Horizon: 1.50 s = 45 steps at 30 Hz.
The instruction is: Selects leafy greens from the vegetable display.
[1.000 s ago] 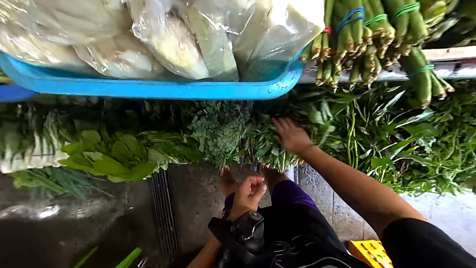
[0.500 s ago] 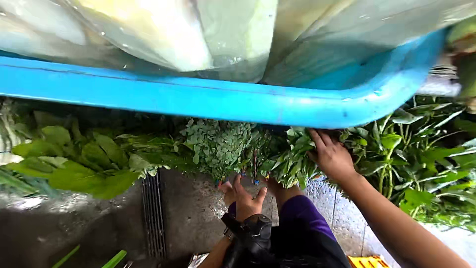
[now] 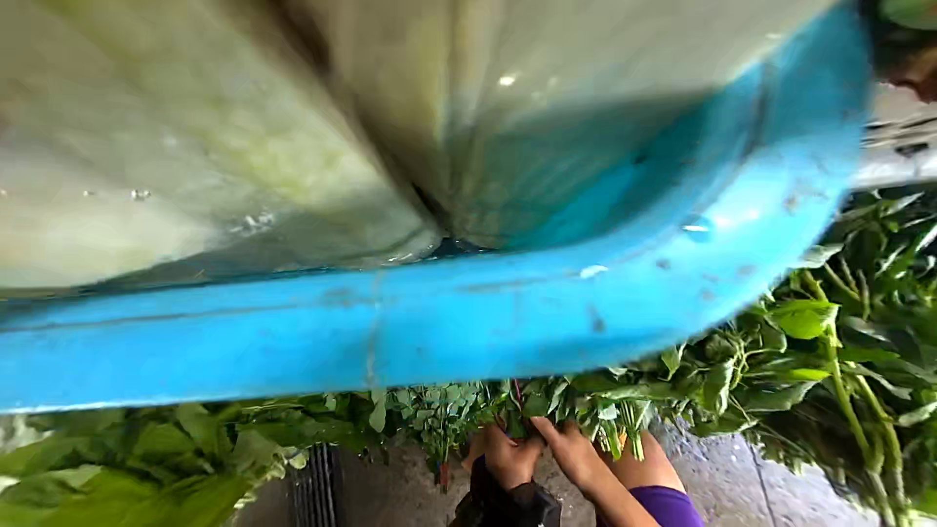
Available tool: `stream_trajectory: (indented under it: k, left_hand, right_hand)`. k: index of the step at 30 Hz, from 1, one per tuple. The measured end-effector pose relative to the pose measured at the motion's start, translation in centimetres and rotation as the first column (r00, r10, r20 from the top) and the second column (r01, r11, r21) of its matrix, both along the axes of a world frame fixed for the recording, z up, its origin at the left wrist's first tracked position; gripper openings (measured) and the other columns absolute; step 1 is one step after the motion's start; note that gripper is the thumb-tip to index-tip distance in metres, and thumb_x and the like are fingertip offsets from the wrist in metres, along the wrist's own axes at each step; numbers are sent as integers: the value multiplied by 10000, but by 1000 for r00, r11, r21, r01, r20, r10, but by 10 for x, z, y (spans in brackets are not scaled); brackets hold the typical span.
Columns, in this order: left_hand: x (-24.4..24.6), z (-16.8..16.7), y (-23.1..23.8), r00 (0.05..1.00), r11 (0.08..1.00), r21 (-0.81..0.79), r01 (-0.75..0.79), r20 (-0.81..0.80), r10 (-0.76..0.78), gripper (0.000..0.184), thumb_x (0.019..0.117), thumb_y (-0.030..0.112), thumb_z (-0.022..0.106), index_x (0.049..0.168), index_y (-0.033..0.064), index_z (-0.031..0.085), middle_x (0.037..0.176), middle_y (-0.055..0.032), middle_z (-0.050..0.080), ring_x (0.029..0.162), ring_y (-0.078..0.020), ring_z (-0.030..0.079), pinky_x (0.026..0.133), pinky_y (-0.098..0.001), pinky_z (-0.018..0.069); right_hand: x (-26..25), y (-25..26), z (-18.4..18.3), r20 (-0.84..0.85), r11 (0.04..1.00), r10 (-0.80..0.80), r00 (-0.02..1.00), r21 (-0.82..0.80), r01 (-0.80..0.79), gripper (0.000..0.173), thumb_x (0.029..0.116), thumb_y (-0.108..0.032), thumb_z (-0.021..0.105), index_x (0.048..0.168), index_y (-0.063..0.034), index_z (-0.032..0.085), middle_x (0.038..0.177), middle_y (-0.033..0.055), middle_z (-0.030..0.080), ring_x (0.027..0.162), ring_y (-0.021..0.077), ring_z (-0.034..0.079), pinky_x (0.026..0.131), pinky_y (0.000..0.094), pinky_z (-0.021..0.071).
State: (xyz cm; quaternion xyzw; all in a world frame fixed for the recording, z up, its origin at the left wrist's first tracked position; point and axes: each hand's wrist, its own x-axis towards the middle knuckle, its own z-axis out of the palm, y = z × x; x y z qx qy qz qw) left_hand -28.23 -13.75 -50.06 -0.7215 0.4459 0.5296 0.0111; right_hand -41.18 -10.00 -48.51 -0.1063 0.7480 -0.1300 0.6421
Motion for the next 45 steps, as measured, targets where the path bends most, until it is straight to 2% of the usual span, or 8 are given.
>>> stream_trajectory:
  k: [6, 15, 18, 20, 25, 31, 36, 45]
  left_hand:
    - [-26, 57, 0, 977, 973, -97, 211, 46, -207, 690, 743, 267, 869, 1260, -97, 593, 1072, -210, 712, 1021, -288, 697, 961, -477, 547]
    - [-28, 143, 24, 860, 685, -522, 509, 267, -435, 593, 794, 312, 799, 1145, -140, 643, 1065, -272, 714, 1036, -389, 708, 962, -510, 552]
    - [-14, 129, 32, 839, 581, -612, 537, 312, -446, 543, 825, 407, 769, 1073, -72, 708, 1056, -252, 722, 1019, -373, 714, 935, -502, 568]
    - [-10, 118, 33, 853, 690, -504, 519, 257, -454, 829, 776, 434, 816, 1305, -145, 546, 1246, -334, 614, 1146, -437, 638, 995, -525, 530]
    - [-11, 108, 24, 838, 832, -94, 546, 75, -541, 1273, 736, 444, 868, 1614, -58, 94, 1577, -330, 320, 1363, -401, 493, 1095, -489, 455]
    - [30, 144, 2, 943, 869, -399, 292, -30, -331, 555, 868, 291, 762, 1272, -39, 574, 1153, -211, 643, 936, -261, 655, 790, -415, 570]
    - [39, 140, -4, 940, 954, -271, -130, -340, 31, 332, 886, 149, 718, 1184, 5, 691, 1518, -264, 415, 1348, -311, 509, 937, -379, 581]
    - [48, 137, -16, 896, 974, -226, -9, -435, -92, 734, 907, 118, 624, 1555, -68, 333, 1652, -307, 177, 1477, -351, 369, 1092, -416, 473]
  right_hand:
    - [-13, -22, 34, 140, 948, -151, 979, -260, 184, 697, 815, -564, 771, 1174, 23, 663, 1034, 138, 731, 1000, 224, 709, 932, 485, 573]
    - [-9, 5, 91, 678, 589, -338, 653, -388, 709, 731, 660, -435, 938, 1204, -86, 597, 980, -29, 740, 902, 66, 705, 865, 298, 600]
    - [-4, 14, 71, 816, 513, -264, 515, -333, 791, 425, 748, -472, 862, 1090, -255, 733, 974, -96, 767, 885, 13, 712, 829, 248, 603]
    - [6, 16, 41, 835, 540, -396, 383, -126, 833, 270, 850, -515, 721, 940, -260, 713, 835, -82, 743, 746, 22, 690, 691, 236, 589]
    - [29, -7, -21, 706, 364, -706, 51, 301, 881, 700, 1024, -665, 109, 1192, -151, 555, 990, 68, 682, 896, 196, 665, 767, 428, 571]
    - [6, 8, 24, 581, 576, -711, 396, 159, 802, 761, 1042, -662, 161, 1525, -104, 349, 1357, 150, 582, 1153, 272, 626, 918, 488, 554]
    - [12, 47, 44, 186, 662, -729, 659, -59, 748, 506, 1045, -416, 557, 1373, -32, 533, 1250, 132, 651, 1133, 237, 640, 936, 452, 548]
    - [46, 15, 53, -251, 928, -323, 912, -274, 254, 1117, 733, -480, 874, 1517, 69, 296, 1483, 325, 408, 1362, 406, 464, 1120, 505, 440]
